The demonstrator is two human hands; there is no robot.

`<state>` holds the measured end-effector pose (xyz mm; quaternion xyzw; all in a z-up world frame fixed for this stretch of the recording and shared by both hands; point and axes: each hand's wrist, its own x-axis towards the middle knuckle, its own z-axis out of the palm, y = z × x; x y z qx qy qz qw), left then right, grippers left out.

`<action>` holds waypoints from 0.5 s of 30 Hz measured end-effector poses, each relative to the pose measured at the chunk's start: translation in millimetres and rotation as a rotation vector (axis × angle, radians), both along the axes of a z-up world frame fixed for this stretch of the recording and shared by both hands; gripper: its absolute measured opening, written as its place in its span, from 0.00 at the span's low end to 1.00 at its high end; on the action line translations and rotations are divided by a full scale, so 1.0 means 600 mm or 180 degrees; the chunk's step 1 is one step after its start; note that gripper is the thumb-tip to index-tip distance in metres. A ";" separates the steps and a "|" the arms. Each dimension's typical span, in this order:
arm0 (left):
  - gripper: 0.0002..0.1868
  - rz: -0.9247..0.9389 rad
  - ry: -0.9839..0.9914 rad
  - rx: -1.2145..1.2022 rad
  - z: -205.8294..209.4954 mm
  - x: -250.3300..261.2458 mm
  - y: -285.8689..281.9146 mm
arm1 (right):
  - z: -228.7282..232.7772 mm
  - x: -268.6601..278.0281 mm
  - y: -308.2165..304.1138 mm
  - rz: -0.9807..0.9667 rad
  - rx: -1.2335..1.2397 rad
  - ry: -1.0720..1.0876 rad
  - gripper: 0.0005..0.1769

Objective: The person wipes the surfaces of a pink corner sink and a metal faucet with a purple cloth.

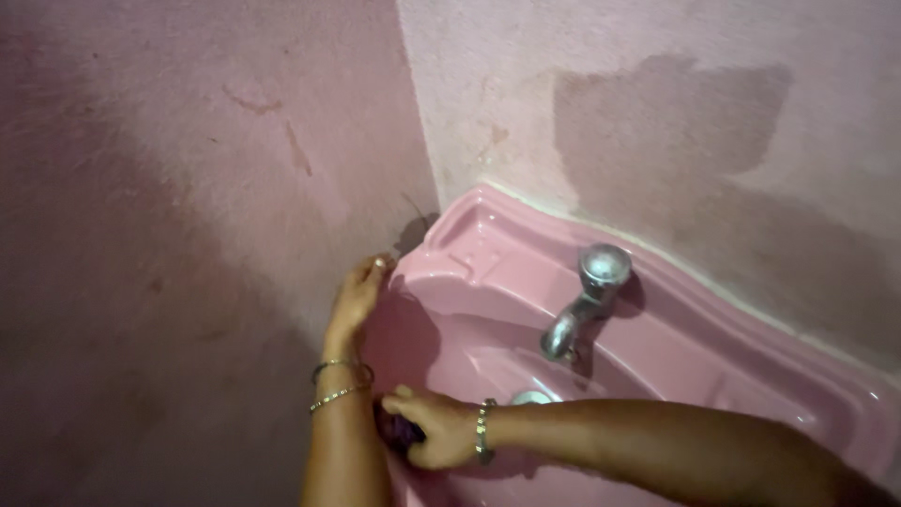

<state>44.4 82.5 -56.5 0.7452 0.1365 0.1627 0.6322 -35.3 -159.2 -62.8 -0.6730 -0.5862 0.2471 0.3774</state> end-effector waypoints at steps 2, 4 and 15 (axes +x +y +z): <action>0.25 -0.0172 -0.0195 -0.0038 -0.001 0.011 0.004 | 0.000 -0.017 -0.050 0.0247 -0.0119 0.0087 0.27; 0.23 -0.0052 -0.0174 -0.0020 0.004 -0.003 -0.011 | -0.009 -0.032 -0.106 0.0550 -0.0160 0.0058 0.23; 0.22 -0.0277 -0.0157 0.0623 0.044 -0.038 -0.043 | 0.000 -0.064 -0.202 0.0598 -0.1276 -0.0428 0.09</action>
